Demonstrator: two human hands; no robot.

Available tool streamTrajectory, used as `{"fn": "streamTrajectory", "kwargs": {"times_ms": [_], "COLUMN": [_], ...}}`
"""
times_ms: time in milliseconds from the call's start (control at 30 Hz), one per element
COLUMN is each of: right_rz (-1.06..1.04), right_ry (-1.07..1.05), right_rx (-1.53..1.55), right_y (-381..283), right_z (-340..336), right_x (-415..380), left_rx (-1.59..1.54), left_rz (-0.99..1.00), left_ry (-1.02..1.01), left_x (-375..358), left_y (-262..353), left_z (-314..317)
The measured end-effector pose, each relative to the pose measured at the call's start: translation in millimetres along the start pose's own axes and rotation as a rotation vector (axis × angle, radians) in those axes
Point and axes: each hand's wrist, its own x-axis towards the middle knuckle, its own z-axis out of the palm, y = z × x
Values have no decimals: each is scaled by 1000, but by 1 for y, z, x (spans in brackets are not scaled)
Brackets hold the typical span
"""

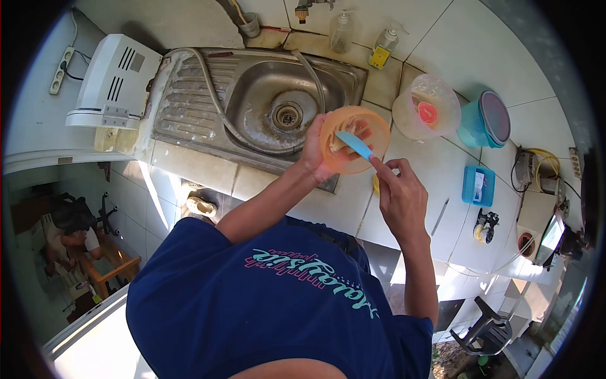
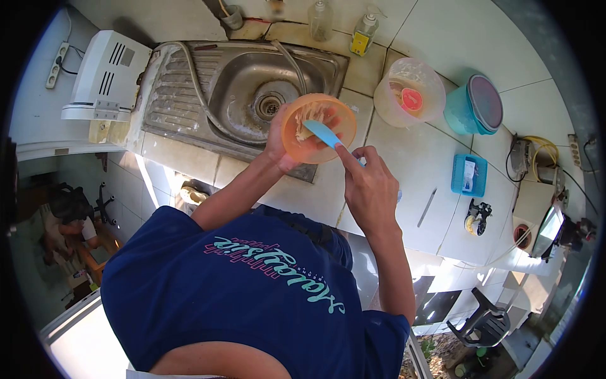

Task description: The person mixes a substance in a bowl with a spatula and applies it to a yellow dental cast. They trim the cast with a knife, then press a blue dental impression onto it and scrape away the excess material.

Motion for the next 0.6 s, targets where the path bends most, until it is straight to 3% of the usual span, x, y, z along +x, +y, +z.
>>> {"fn": "streamTrajectory", "kwargs": {"times_ms": [133, 500, 567, 600], "right_rz": [101, 82, 195, 115], "right_ry": [139, 227, 272, 404], "right_rx": [275, 102, 255, 359], "right_y": [10, 16, 19, 26], "right_z": [6, 34, 34, 41], "right_x": [-16, -58, -62, -55], "left_rx": [-63, -358, -329, -330], "left_rz": [46, 185, 197, 195], "left_ry": [24, 192, 152, 153], "left_x": [8, 46, 47, 48], "left_y": [-2, 5, 2, 0], "left_z": [2, 9, 9, 8]}}
